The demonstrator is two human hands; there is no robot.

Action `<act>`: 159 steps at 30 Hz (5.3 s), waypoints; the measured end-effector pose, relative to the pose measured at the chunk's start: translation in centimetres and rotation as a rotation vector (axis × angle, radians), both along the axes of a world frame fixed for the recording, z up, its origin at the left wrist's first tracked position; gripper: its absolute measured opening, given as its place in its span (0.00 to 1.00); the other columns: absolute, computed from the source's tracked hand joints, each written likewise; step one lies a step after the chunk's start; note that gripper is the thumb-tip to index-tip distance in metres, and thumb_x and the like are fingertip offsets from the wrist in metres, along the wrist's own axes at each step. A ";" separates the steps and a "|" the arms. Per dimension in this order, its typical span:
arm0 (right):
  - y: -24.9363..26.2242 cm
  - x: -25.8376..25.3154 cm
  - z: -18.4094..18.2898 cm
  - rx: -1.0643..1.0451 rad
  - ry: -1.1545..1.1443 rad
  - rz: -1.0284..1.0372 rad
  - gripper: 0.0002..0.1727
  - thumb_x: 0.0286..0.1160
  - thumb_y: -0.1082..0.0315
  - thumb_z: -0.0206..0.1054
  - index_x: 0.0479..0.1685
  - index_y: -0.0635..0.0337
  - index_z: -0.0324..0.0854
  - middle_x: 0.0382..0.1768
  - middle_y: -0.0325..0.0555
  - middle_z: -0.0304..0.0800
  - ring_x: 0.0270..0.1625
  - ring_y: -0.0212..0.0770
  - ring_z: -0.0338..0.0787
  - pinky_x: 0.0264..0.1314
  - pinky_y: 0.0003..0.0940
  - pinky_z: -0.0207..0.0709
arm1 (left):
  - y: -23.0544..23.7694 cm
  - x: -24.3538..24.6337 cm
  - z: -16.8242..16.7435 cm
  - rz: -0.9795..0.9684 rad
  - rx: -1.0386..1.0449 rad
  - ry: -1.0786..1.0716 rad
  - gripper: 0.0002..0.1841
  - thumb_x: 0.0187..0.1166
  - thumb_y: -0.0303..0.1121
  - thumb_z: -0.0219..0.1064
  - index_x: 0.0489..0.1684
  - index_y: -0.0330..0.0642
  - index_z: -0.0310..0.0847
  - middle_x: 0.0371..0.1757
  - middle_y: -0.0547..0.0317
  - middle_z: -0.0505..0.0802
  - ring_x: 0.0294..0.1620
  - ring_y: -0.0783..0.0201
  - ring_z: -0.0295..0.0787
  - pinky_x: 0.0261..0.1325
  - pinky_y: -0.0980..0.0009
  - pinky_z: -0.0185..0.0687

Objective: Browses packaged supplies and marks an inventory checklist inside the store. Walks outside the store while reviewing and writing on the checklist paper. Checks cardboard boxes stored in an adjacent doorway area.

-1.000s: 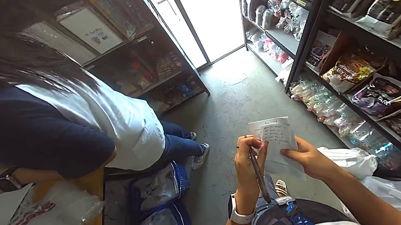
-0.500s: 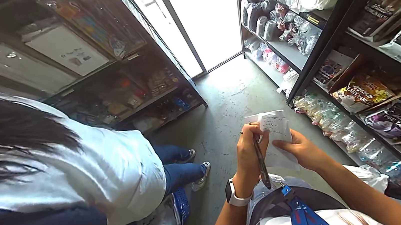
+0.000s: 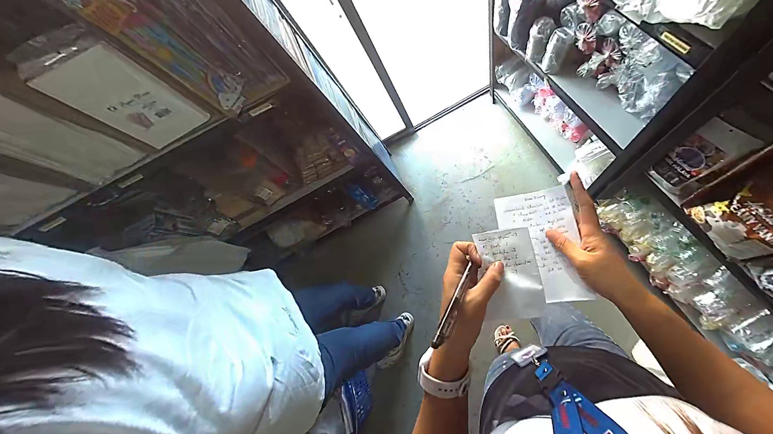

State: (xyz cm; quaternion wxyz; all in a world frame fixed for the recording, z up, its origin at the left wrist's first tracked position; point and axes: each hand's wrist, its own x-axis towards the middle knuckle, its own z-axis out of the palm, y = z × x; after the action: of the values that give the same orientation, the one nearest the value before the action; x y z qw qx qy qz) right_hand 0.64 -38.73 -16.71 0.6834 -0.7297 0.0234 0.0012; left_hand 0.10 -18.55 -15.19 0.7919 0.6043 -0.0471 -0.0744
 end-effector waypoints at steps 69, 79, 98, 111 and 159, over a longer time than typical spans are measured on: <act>5.3 -1.0 3.2 -0.301 -0.680 0.991 0.10 0.74 0.65 0.73 0.33 0.65 0.87 0.42 0.50 0.91 0.50 0.22 0.87 0.57 0.09 0.74 | 0.8 -13.0 1.0 0.621 0.267 -0.115 0.16 0.70 0.27 0.76 0.39 0.39 0.67 0.36 0.67 0.82 0.35 0.86 0.73 0.38 0.88 0.65; 4.4 -0.2 2.8 -0.308 -0.745 0.841 0.09 0.75 0.66 0.72 0.35 0.64 0.88 0.40 0.52 0.91 0.48 0.27 0.88 0.56 0.12 0.76 | 0.3 -10.3 0.9 0.604 0.006 0.010 0.18 0.67 0.19 0.73 0.40 0.44 0.64 0.40 0.68 0.89 0.46 0.79 0.87 0.51 0.79 0.81; -2.7 16.8 -0.2 0.487 0.369 0.831 0.06 0.73 0.72 0.68 0.39 0.47 0.82 0.36 0.24 0.94 0.42 0.20 0.92 0.50 0.22 0.86 | -4.3 10.1 0.8 0.352 0.125 0.014 0.14 0.71 0.20 0.68 0.41 0.45 0.66 0.37 0.71 0.93 0.42 0.78 0.91 0.49 0.78 0.88; -7.4 26.3 -0.2 0.300 0.134 0.333 0.07 0.71 0.78 0.72 0.46 0.64 0.86 0.39 0.31 0.93 0.42 0.18 0.88 0.51 0.18 0.83 | -10.4 24.5 -0.6 0.282 0.312 -0.035 0.16 0.69 0.20 0.73 0.41 0.42 0.67 0.38 0.69 0.92 0.44 0.80 0.90 0.50 0.81 0.85; -2.2 104.7 -1.2 0.279 0.022 -0.185 0.16 0.62 0.82 0.75 0.50 0.65 0.85 0.42 0.33 0.95 0.48 0.24 0.93 0.59 0.25 0.87 | -5.5 109.3 -1.2 0.100 0.083 0.157 0.16 0.73 0.18 0.70 0.45 0.40 0.65 0.32 0.64 0.90 0.35 0.73 0.91 0.44 0.73 0.91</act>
State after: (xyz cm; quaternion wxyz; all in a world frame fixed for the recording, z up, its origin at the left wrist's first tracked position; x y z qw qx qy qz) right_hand 105.33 -40.89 -17.89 0.7751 -0.6222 0.0977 -0.0506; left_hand 109.38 -24.05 -16.41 0.7701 0.6306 0.0483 -0.0839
